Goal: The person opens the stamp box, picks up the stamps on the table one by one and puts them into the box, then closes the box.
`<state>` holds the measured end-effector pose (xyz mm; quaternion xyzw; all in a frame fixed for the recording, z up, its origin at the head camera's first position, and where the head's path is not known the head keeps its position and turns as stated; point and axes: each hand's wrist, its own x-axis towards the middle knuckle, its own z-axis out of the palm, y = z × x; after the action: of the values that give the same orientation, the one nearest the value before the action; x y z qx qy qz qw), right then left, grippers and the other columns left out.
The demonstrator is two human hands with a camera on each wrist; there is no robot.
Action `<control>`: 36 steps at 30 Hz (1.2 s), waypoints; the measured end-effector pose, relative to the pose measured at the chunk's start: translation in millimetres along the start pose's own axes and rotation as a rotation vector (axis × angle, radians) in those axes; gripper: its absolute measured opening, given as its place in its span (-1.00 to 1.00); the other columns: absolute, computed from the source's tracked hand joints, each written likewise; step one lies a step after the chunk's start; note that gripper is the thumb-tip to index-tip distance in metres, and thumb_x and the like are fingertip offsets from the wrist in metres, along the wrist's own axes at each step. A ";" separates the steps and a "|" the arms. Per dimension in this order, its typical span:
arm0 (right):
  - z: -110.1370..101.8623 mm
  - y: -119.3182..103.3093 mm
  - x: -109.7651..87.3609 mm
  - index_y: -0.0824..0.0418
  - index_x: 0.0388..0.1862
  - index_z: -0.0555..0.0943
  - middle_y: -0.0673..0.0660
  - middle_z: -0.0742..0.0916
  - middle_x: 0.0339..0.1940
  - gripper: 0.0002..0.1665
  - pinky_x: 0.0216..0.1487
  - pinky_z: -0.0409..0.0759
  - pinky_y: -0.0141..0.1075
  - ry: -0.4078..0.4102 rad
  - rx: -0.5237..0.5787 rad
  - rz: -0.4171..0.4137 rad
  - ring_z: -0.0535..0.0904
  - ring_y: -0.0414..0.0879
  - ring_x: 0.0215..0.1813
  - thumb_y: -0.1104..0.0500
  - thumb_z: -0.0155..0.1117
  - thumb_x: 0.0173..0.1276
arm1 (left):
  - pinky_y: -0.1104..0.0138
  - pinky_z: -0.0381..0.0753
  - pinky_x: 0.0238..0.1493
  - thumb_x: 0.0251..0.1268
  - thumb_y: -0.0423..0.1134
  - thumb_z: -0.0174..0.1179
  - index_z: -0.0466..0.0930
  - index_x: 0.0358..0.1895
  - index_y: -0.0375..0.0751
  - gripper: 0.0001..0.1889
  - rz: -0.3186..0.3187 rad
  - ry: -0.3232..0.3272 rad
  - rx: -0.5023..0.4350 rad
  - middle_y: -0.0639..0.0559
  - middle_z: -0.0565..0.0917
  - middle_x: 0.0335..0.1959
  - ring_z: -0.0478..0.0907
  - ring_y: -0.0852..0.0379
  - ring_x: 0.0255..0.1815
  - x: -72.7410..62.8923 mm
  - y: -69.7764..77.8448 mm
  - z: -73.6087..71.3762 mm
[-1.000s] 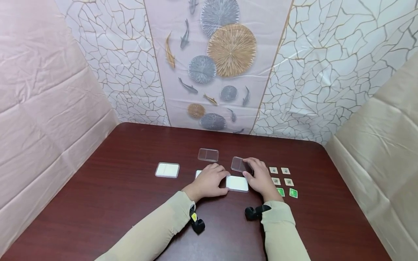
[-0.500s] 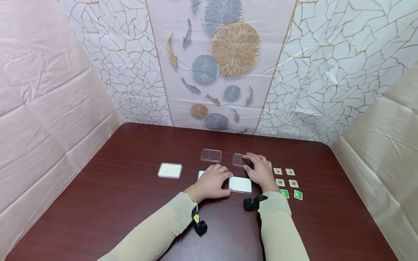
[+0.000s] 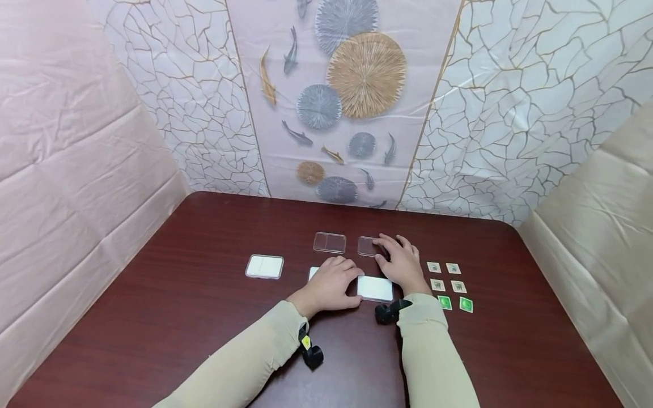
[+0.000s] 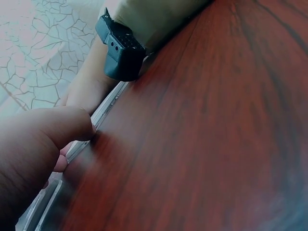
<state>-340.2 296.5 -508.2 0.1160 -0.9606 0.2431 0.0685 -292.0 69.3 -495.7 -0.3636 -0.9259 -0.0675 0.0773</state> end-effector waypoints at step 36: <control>16.6 -59.2 -22.5 0.23 0.08 0.64 0.23 0.71 0.07 -0.62 0.26 0.31 0.17 0.425 0.177 -0.329 0.48 0.21 0.20 0.23 0.31 0.27 | 0.15 0.36 0.34 0.20 -0.02 0.22 0.63 0.03 -0.05 -0.64 0.034 0.439 -0.161 0.14 0.64 -0.04 0.50 0.12 0.11 -52.9 -53.3 -14.1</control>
<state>-304.6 242.1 -500.2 0.2221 -0.8681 0.3303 0.2966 -288.8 -7.0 -495.7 -0.3608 -0.8723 -0.2172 0.2486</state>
